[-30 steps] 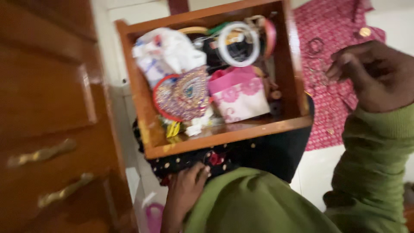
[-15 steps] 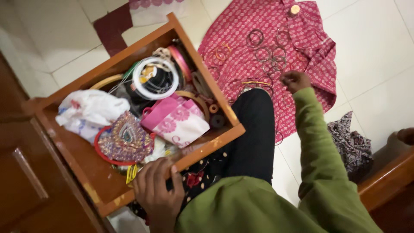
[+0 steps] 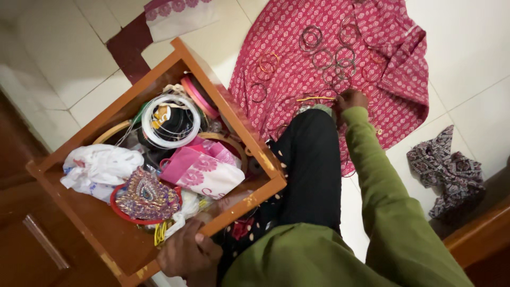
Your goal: The person organizes jewelry and accessories in a wooden drawer, removing items to the floor, placing small items into a plastic bag, and rearranging containers within the drawer.
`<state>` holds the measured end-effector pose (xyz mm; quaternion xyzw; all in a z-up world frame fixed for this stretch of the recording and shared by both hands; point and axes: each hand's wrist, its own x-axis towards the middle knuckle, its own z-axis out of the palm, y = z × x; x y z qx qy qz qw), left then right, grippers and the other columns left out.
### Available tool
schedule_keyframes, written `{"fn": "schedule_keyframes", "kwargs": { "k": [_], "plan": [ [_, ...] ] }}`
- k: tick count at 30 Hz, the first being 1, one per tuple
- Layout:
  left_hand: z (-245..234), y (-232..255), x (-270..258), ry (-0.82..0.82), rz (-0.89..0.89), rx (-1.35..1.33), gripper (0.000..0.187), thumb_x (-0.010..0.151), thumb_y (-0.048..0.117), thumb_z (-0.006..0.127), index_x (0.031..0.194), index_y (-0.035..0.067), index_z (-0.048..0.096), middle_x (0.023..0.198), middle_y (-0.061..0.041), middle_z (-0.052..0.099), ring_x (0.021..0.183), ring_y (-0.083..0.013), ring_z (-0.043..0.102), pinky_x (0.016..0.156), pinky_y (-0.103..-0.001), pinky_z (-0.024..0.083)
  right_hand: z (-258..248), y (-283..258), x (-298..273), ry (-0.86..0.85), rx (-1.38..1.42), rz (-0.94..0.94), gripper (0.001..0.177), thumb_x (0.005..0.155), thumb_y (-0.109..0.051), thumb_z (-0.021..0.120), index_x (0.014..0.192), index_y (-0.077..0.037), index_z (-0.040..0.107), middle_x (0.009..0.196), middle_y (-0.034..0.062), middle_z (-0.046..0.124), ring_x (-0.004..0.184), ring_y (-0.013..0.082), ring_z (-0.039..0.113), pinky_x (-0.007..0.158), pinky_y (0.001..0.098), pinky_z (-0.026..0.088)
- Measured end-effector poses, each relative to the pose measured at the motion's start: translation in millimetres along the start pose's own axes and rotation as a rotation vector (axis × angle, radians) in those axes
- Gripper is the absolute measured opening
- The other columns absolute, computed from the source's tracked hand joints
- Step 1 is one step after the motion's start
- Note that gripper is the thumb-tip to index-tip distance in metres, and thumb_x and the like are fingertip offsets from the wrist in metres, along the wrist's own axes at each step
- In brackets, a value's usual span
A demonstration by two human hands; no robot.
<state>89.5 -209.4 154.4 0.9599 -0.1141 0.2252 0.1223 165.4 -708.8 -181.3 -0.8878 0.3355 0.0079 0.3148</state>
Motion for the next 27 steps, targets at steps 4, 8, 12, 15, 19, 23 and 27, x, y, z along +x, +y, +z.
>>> {"fn": "schedule_keyframes", "kwargs": {
  "k": [4,8,12,15,19,23,27],
  "plan": [
    [6.8,2.6,-2.3,0.112,0.024,0.108,0.034,0.103,0.024,0.045,0.093,0.011,0.075,0.089,-0.003,0.075,0.082,-0.0253,0.071,0.074,-0.042,0.048,12.8,4.6,-6.6,0.083,0.069,0.113,0.019,0.087,-0.022,0.081,0.096,-0.006,0.078,0.093,0.0158,0.077,0.084,0.0303,0.074,0.080,0.0422,0.057],
    [5.0,0.2,4.6,0.104,0.095,0.040,0.035,0.105,0.020,0.044,0.094,0.008,0.074,0.089,-0.004,0.073,0.080,-0.0246,0.070,0.073,-0.039,0.051,12.5,2.7,-2.4,0.024,0.185,0.195,0.016,0.086,-0.017,0.079,0.094,-0.005,0.071,0.088,0.0121,0.076,0.077,0.0247,0.074,0.073,0.0386,0.058],
    [-1.2,2.4,7.8,0.056,0.123,0.069,0.035,0.106,0.019,0.044,0.095,0.007,0.074,0.090,-0.006,0.074,0.081,-0.0260,0.070,0.072,-0.039,0.050,6.0,2.7,-3.8,0.030,0.408,0.144,0.014,0.085,-0.012,0.078,0.092,-0.004,0.069,0.084,0.0094,0.075,0.073,0.0189,0.072,0.068,0.0340,0.059],
    [0.1,5.7,7.4,0.071,0.114,0.099,0.035,0.105,0.019,0.043,0.096,0.007,0.074,0.091,-0.005,0.074,0.082,-0.0258,0.071,0.072,-0.039,0.049,-4.3,14.4,-10.8,0.042,0.463,-0.025,0.011,0.091,-0.007,0.078,0.094,-0.001,0.070,0.086,0.0121,0.074,0.075,0.0197,0.068,0.067,0.0352,0.055],
    [4.6,3.8,5.2,0.118,0.105,0.092,0.035,0.106,0.021,0.044,0.094,0.009,0.074,0.090,-0.003,0.074,0.080,-0.0243,0.070,0.072,-0.038,0.048,-17.2,32.6,-24.4,-0.018,0.706,0.112,0.010,0.091,-0.008,0.076,0.096,-0.006,0.068,0.087,0.0071,0.074,0.073,0.0153,0.071,0.064,0.0304,0.057],
    [8.6,-0.4,2.0,0.151,0.098,0.035,0.036,0.106,0.023,0.044,0.093,0.010,0.075,0.089,-0.002,0.074,0.079,-0.0236,0.069,0.071,-0.037,0.048,-36.5,47.8,-30.4,0.089,0.798,0.029,0.011,0.090,-0.003,0.081,0.095,-0.005,0.071,0.091,0.0076,0.074,0.077,0.0144,0.070,0.072,0.0290,0.060],
    [8.0,-2.9,-1.8,0.143,0.095,0.074,0.037,0.106,0.025,0.043,0.092,0.011,0.075,0.086,-0.002,0.073,0.079,-0.0244,0.069,0.072,-0.039,0.048,-51.7,54.0,-36.3,0.158,0.778,-0.009,0.010,0.094,-0.001,0.082,0.100,-0.002,0.074,0.095,0.0078,0.075,0.083,0.0132,0.070,0.079,0.0276,0.059]
  ]
}}
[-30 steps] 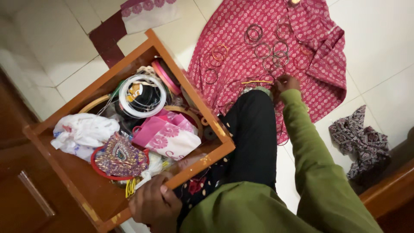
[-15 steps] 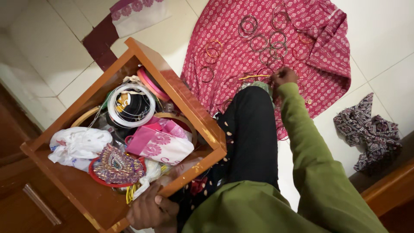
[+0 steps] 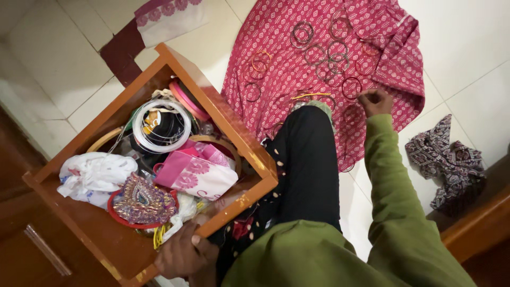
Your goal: The person organizes jewelry and accessories in a wooden drawer, removing items to the floor, placing small items into a plastic bag, and rearranging containers within the drawer.
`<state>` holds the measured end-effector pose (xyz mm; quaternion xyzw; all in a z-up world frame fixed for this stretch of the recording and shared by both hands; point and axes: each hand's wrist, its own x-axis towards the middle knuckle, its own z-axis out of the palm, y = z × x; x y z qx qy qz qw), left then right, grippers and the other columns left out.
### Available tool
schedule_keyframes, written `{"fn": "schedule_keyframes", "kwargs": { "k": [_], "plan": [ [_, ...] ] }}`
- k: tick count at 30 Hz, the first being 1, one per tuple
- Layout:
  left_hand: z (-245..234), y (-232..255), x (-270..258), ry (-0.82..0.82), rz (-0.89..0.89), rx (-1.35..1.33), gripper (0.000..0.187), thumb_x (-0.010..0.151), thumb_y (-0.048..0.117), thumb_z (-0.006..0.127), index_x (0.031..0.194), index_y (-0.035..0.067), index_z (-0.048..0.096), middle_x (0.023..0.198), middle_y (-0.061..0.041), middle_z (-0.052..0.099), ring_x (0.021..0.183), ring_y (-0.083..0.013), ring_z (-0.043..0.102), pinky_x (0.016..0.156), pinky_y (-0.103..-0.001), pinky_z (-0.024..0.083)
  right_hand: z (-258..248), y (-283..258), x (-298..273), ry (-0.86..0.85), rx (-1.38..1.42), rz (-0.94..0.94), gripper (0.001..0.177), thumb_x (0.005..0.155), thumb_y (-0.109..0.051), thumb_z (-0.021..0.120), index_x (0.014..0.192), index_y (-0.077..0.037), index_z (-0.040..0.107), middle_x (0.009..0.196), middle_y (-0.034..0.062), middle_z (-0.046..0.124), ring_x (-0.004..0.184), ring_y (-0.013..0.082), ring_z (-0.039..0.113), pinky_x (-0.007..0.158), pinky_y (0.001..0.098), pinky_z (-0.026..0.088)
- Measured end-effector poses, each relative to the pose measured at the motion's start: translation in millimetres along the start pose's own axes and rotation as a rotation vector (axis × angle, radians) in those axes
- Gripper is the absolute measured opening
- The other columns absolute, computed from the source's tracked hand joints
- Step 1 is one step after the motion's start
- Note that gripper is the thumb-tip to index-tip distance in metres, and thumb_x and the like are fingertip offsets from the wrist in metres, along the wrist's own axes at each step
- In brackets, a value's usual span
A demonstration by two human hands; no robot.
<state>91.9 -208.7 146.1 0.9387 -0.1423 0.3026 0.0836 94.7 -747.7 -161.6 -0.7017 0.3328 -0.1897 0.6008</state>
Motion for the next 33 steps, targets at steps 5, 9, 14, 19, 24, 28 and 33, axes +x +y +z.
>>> {"fn": "schedule_keyframes", "kwargs": {
  "k": [5,9,14,19,24,28,33],
  "plan": [
    [-0.2,-3.0,0.2,0.021,0.013,-0.021,0.037,0.107,0.026,0.043,0.091,0.011,0.074,0.085,-0.003,0.072,0.077,-0.0247,0.068,0.071,-0.039,0.050,-2.7,-19.1,-0.2,-0.003,0.030,0.011,0.009,0.093,-0.001,0.081,0.100,-0.003,0.075,0.093,0.0062,0.076,0.082,0.0119,0.070,0.077,0.0257,0.059],
    [-3.0,-4.7,1.1,-0.015,0.012,0.030,0.038,0.103,0.025,0.042,0.086,0.012,0.073,0.083,-0.001,0.073,0.075,-0.0240,0.068,0.068,-0.041,0.049,5.6,-51.4,2.6,-0.058,0.061,-0.047,0.008,0.096,-0.001,0.080,0.103,-0.003,0.076,0.093,0.0069,0.075,0.079,0.0124,0.068,0.071,0.0249,0.054],
    [-9.1,-8.6,4.2,0.017,0.041,-0.031,0.036,0.104,0.023,0.044,0.089,0.009,0.073,0.087,-0.004,0.074,0.079,-0.0243,0.070,0.071,-0.041,0.050,33.6,-121.7,-1.6,-0.125,0.153,-0.262,0.008,0.099,0.001,0.079,0.105,-0.001,0.075,0.099,0.0065,0.075,0.087,0.0106,0.069,0.080,0.0245,0.057],
    [-24.0,-22.3,-1.4,0.064,0.068,-0.292,0.015,0.096,0.009,0.059,0.096,0.003,0.073,0.096,-0.008,0.074,0.089,-0.0271,0.070,0.078,-0.040,0.054,63.5,-219.5,-23.8,-0.183,0.068,-0.410,0.009,0.103,0.002,0.081,0.108,-0.001,0.073,0.101,0.0064,0.074,0.086,0.0102,0.066,0.080,0.0241,0.055],
    [-46.2,-51.9,-22.5,0.105,-0.082,-0.339,0.011,0.091,0.003,0.064,0.098,0.000,0.072,0.102,-0.012,0.073,0.100,-0.0302,0.064,0.089,-0.044,0.052,107.7,-310.8,-51.2,-0.330,0.253,-0.514,0.006,0.112,0.011,0.070,0.111,0.006,0.068,0.096,0.0123,0.072,0.080,0.0147,0.065,0.075,0.0253,0.054],
    [-66.3,-83.8,-44.1,0.090,-0.331,-0.205,0.013,0.091,0.002,0.064,0.100,0.001,0.073,0.108,-0.010,0.073,0.109,-0.0307,0.060,0.101,-0.046,0.047,151.8,-375.8,-101.4,-0.359,0.225,-0.612,0.010,0.112,0.009,0.070,0.108,0.002,0.063,0.092,0.0111,0.069,0.076,0.0150,0.066,0.074,0.0260,0.056],
    [-73.4,-115.5,-61.8,0.060,-0.541,-0.227,0.027,0.104,0.017,0.059,0.124,0.000,0.065,0.133,-0.014,0.064,0.128,-0.0356,0.053,0.114,-0.049,0.040,213.9,-424.6,-169.0,-0.698,-0.020,-0.673,0.012,0.114,0.004,0.074,0.106,0.005,0.064,0.097,0.0159,0.072,0.085,0.0156,0.071,0.079,0.0277,0.060]
  ]
}}
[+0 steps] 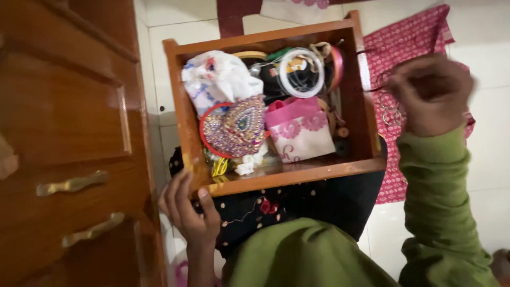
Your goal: The person organizes jewelry and accessories in a wooden drawer, removing items to the floor, placing small items into a plastic bag, and rearranging containers within the drawer.
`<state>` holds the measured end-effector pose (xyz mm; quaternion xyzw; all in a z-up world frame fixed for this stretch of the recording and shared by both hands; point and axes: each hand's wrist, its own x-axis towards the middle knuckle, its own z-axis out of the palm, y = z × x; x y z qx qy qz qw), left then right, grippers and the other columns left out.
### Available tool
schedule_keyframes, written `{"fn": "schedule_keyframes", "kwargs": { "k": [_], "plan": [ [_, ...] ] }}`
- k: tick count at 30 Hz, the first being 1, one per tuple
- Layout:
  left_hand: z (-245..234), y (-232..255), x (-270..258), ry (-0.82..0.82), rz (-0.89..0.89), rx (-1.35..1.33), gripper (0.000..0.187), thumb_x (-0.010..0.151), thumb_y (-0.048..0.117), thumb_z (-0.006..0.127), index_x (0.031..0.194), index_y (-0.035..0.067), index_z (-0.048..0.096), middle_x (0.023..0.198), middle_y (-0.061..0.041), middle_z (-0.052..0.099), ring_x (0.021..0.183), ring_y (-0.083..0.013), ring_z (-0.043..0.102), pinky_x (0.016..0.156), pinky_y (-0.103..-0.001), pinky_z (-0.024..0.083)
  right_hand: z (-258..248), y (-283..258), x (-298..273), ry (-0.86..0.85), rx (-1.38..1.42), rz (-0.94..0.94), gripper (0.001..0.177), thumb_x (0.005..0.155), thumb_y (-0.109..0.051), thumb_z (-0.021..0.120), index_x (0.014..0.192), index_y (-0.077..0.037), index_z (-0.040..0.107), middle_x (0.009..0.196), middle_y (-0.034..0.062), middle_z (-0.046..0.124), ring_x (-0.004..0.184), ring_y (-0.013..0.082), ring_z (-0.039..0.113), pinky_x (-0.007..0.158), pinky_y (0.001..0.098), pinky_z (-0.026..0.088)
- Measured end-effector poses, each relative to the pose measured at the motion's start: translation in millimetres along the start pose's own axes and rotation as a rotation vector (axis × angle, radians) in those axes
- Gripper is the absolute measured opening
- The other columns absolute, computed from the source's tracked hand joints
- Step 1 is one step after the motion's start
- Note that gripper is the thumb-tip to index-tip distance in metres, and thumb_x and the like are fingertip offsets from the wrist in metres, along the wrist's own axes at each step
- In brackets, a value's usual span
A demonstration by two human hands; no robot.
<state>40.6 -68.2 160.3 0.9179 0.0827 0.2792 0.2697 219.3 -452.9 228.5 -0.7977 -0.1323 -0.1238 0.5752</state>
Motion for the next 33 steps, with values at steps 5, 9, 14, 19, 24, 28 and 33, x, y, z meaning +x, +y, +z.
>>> {"fn": "schedule_keyframes", "kwargs": {
  "k": [5,9,14,19,24,28,33],
  "plan": [
    [2.5,-10.8,1.5,-0.104,-0.090,-0.140,0.052,0.109,0.035,0.046,0.145,-0.001,0.051,0.151,-0.019,0.053,0.138,-0.0407,0.045,0.119,-0.053,0.033,88.3,-43.1,21.6,-0.485,-0.111,0.167,0.011,0.096,-0.007,0.072,0.103,0.000,0.069,0.082,0.0101,0.074,0.066,0.0157,0.072,0.058,0.0287,0.061],
    [2.1,-13.4,-3.4,-0.129,-0.108,-0.195,0.055,0.111,0.038,0.039,0.150,-0.001,0.045,0.154,-0.020,0.050,0.143,-0.0418,0.043,0.121,-0.054,0.031,159.2,-54.5,21.4,-0.707,-0.193,0.025,0.018,0.085,-0.012,0.078,0.096,-0.003,0.068,0.078,0.0069,0.074,0.069,0.0143,0.074,0.065,0.0300,0.061],
    [5.2,-23.9,-2.6,-0.124,-0.117,-0.260,0.056,0.110,0.038,0.040,0.152,0.000,0.043,0.155,-0.020,0.048,0.144,-0.0427,0.042,0.122,-0.053,0.030,226.0,-58.5,12.1,-0.843,-0.261,0.044,0.028,0.079,-0.013,0.080,0.102,-0.005,0.067,0.072,0.0096,0.072,0.063,0.0192,0.072,0.057,0.0351,0.056],
    [3.0,-35.1,-2.6,-0.146,-0.049,-0.308,0.054,0.108,0.032,0.047,0.151,0.001,0.043,0.156,-0.019,0.050,0.145,-0.0403,0.046,0.124,-0.054,0.031,254.3,-55.6,8.8,-0.896,-0.222,-0.079,0.015,0.085,-0.013,0.080,0.097,-0.006,0.073,0.076,0.0096,0.073,0.064,0.0205,0.072,0.058,0.0346,0.057],
    [2.9,-38.2,-1.4,-0.128,-0.051,-0.333,0.056,0.107,0.032,0.049,0.152,0.000,0.042,0.156,-0.020,0.048,0.144,-0.0424,0.045,0.123,-0.054,0.033,264.9,-44.9,9.1,-0.948,-0.162,-0.020,0.017,0.082,-0.013,0.080,0.098,-0.006,0.076,0.080,0.0095,0.078,0.069,0.0173,0.077,0.063,0.0318,0.059],
    [4.4,-38.5,0.8,-0.114,-0.052,-0.357,0.055,0.107,0.032,0.050,0.151,0.000,0.043,0.154,-0.020,0.049,0.143,-0.0418,0.046,0.122,-0.054,0.034,268.7,-42.3,6.9,-0.964,-0.144,0.100,0.016,0.084,-0.011,0.076,0.099,-0.006,0.075,0.078,0.0077,0.078,0.069,0.0146,0.078,0.065,0.0308,0.060],
    [4.3,-39.2,0.0,-0.097,-0.053,-0.399,0.055,0.107,0.033,0.049,0.151,-0.001,0.042,0.154,-0.021,0.048,0.143,-0.0424,0.047,0.122,-0.055,0.035,270.6,-46.2,7.4,-0.966,-0.110,0.106,0.018,0.084,-0.010,0.076,0.101,-0.003,0.075,0.083,0.0077,0.078,0.073,0.0142,0.077,0.069,0.0294,0.062]
  ]
}}
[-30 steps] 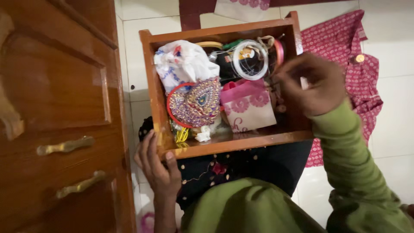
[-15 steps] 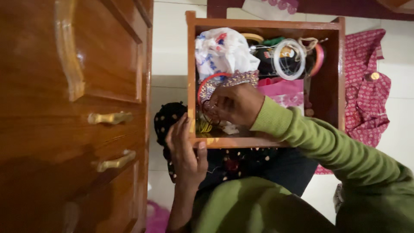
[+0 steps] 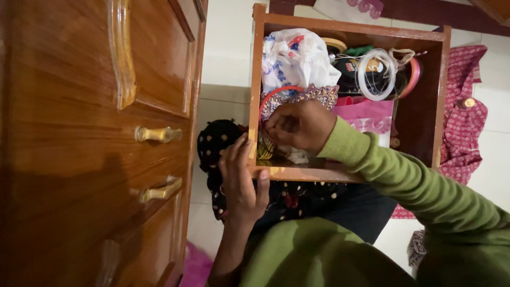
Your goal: The person organizes jewelry and accessories in a wooden drawer, removing items to the floor, placing small items into a plastic bag, and rearranging containers within the drawer.
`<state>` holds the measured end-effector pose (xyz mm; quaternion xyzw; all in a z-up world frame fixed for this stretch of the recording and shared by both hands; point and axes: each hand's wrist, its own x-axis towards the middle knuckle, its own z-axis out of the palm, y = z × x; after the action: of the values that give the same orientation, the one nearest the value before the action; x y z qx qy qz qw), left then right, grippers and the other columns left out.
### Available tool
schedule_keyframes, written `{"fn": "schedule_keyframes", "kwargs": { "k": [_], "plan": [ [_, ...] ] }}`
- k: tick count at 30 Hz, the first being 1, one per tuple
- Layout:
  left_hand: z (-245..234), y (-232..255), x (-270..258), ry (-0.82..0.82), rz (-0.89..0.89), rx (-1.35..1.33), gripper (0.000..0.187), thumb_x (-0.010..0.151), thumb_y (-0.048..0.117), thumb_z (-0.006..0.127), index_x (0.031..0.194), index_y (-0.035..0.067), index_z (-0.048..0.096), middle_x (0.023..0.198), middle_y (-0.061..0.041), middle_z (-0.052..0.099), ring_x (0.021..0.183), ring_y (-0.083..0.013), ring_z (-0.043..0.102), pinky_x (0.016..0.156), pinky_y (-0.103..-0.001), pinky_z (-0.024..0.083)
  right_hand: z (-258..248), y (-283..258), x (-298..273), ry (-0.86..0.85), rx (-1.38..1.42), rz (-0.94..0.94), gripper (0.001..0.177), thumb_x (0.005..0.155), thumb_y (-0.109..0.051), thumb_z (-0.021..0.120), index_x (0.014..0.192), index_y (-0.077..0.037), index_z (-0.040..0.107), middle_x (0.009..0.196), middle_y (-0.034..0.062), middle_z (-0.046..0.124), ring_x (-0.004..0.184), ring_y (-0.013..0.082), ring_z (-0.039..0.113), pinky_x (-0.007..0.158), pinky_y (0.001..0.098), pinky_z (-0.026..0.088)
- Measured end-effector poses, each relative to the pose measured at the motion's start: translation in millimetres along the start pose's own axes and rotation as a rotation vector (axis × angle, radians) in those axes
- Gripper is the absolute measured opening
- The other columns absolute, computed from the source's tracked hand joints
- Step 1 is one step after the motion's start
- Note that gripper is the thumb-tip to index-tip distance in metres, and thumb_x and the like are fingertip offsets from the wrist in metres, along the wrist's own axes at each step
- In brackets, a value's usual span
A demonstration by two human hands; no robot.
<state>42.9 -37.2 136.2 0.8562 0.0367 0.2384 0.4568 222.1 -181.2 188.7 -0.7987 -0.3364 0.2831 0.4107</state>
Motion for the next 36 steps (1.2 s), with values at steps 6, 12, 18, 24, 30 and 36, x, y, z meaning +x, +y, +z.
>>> {"fn": "schedule_keyframes", "kwargs": {
  "k": [6,12,18,24,30,36],
  "plan": [
    [0.5,-0.2,1.1,0.001,0.015,0.001,0.055,0.107,0.031,0.050,0.151,0.000,0.041,0.153,-0.022,0.049,0.141,-0.0425,0.048,0.121,-0.055,0.036,4.6,1.7,7.8,-0.019,-0.025,-0.017,0.014,0.087,-0.011,0.074,0.099,-0.004,0.075,0.081,0.0072,0.079,0.071,0.0145,0.076,0.067,0.0295,0.060],
    [0.1,-2.6,1.4,0.013,0.028,-0.040,0.054,0.108,0.030,0.051,0.152,0.000,0.040,0.152,-0.023,0.049,0.140,-0.0419,0.050,0.120,-0.053,0.039,19.7,6.0,13.2,-0.008,-0.050,-0.017,0.013,0.086,-0.011,0.075,0.097,-0.004,0.074,0.078,0.0094,0.077,0.068,0.0181,0.076,0.064,0.0321,0.060],
    [-0.4,-5.3,0.8,0.005,0.034,-0.043,0.056,0.109,0.034,0.051,0.151,0.000,0.041,0.152,-0.023,0.048,0.140,-0.0421,0.050,0.120,-0.053,0.040,20.0,8.8,15.8,0.058,-0.134,-0.007,0.011,0.084,-0.008,0.076,0.094,-0.003,0.077,0.077,0.0120,0.077,0.065,0.0201,0.074,0.064,0.0332,0.059],
    [-0.5,-7.4,-0.3,0.015,0.036,-0.055,0.057,0.110,0.036,0.051,0.152,-0.001,0.041,0.153,-0.023,0.048,0.140,-0.0423,0.050,0.120,-0.053,0.041,22.9,13.6,7.4,0.070,0.331,0.203,0.009,0.089,-0.003,0.072,0.097,-0.002,0.074,0.090,0.0066,0.079,0.084,0.0114,0.077,0.076,0.0273,0.064],
    [-0.5,-6.8,-0.4,-0.003,0.023,-0.038,0.056,0.110,0.035,0.050,0.151,-0.001,0.042,0.153,-0.023,0.048,0.141,-0.0427,0.049,0.120,-0.053,0.041,20.3,21.6,6.1,0.038,0.293,0.306,0.011,0.086,-0.001,0.076,0.094,-0.002,0.068,0.086,0.0052,0.074,0.077,0.0149,0.074,0.069,0.0296,0.064],
    [0.2,-7.1,-0.6,-0.004,0.023,-0.033,0.056,0.110,0.036,0.049,0.151,-0.002,0.042,0.152,-0.024,0.048,0.140,-0.0425,0.050,0.119,-0.052,0.041,22.9,32.4,1.0,0.030,0.409,0.196,0.015,0.085,0.004,0.073,0.095,-0.004,0.064,0.089,0.0046,0.073,0.084,0.0130,0.073,0.077,0.0278,0.063]
  ]
}}
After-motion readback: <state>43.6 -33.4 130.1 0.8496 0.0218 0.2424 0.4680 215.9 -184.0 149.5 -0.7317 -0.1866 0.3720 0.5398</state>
